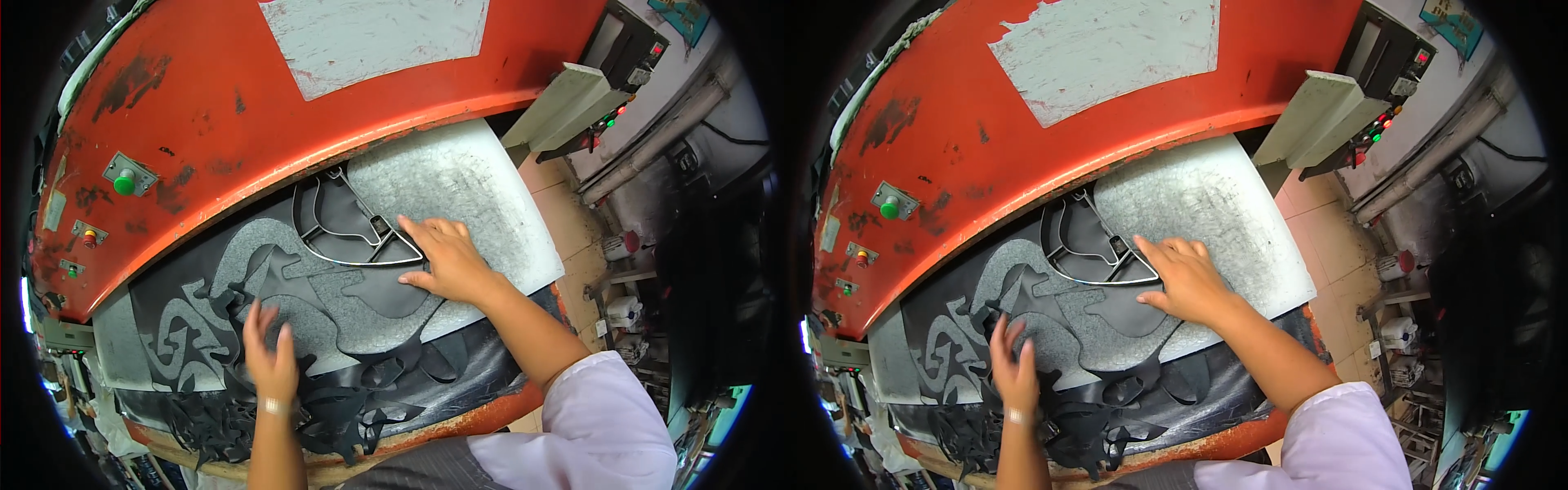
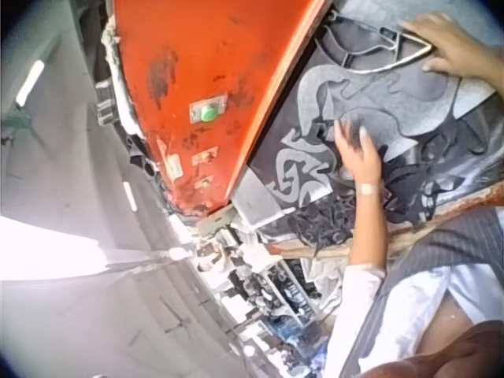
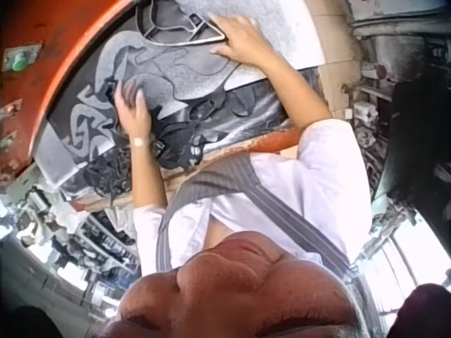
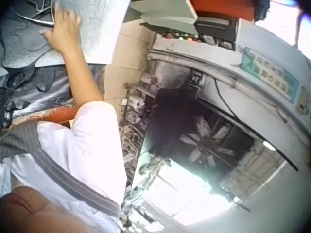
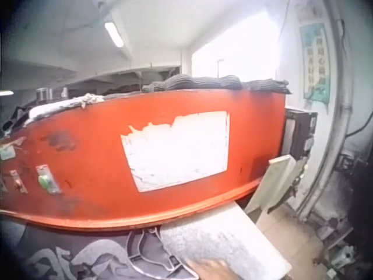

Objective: Cutting shoe upper components from a sheet of material using a hydraulic press and a metal die.

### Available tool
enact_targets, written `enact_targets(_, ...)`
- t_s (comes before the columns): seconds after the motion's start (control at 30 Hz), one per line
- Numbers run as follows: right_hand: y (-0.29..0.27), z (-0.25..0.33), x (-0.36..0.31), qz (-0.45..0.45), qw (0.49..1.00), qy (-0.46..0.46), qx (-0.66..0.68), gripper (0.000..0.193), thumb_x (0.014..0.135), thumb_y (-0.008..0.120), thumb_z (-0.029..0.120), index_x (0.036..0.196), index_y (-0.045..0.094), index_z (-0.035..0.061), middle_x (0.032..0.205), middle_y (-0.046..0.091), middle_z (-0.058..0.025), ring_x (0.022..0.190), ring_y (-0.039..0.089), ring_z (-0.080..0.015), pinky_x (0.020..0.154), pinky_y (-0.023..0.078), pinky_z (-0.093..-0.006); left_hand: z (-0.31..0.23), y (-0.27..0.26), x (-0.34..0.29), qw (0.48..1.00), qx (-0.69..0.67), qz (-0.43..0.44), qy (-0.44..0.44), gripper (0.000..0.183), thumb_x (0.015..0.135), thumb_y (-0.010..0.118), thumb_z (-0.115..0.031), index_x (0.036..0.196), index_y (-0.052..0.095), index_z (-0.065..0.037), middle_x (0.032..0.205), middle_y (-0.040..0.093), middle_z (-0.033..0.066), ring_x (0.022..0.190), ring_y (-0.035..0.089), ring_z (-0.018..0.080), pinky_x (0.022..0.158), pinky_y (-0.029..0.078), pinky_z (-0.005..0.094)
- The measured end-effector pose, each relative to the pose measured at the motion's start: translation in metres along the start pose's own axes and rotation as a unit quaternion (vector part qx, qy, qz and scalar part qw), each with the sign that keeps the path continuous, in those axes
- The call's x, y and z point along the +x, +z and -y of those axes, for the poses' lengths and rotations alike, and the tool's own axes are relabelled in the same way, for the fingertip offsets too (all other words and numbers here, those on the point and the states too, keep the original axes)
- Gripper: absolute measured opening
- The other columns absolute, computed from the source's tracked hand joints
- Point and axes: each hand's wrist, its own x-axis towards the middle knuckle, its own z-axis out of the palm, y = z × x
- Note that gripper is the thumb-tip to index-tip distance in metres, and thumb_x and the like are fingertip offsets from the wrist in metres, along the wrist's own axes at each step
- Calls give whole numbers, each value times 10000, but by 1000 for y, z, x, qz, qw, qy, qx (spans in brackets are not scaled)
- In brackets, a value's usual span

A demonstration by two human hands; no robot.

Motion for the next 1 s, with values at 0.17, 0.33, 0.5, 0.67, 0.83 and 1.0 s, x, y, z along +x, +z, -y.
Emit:
enact_targets(0.17,3,-1,2,-3,999,-17,-46,698,791,724,329,1394,448,109,1284,542,-183,1202,461,-310,999,314,-419,32,75,73,996,51,37,57,751,823,499,-23,1486,148,25,1333,520,263,1266,488,338,1133,207,408)
enact_targets(0.33,-1,-8,-1,-43,996,-78,-17,602,815,698,280,1330,500,39,1167,630,-127,1162,508,-259,994,321,-432,22,71,70,981,87,134,109,815,800,513,-45,1500,100,8,1418,426,274,1412,310,283,1162,37,452)
enact_targets(0.5,-5,-8,-3,-47,994,-99,13,592,803,702,243,1310,504,12,1069,668,-102,1150,526,-238,987,331,-440,17,58,69,975,51,189,105,863,783,526,-36,1508,58,-7,1477,349,259,1431,266,282,1158,-37,454)
enact_targets(0.67,-8,-5,-3,-33,993,-105,48,587,793,704,220,1293,506,-15,1089,662,-99,1150,528,-243,983,343,-446,14,49,59,981,29,175,82,893,755,549,-24,1504,65,13,1455,386,259,1421,288,286,1160,-33,452)
enact_targets(0.83,-12,7,5,-33,992,-121,24,683,764,734,265,1346,470,23,1221,600,-123,1183,507,-255,996,330,-441,10,45,57,987,41,123,99,903,739,574,-53,1497,89,28,1436,411,262,1399,331,291,1166,4,464)
enact_targets(1.0,-15,-3,-8,0,989,-149,-19,805,733,751,382,1397,418,71,1310,526,-171,1214,475,-298,1006,324,-460,22,74,46,974,118,130,147,896,747,592,-129,1489,117,32,1418,441,236,1379,361,297,1161,84,484)
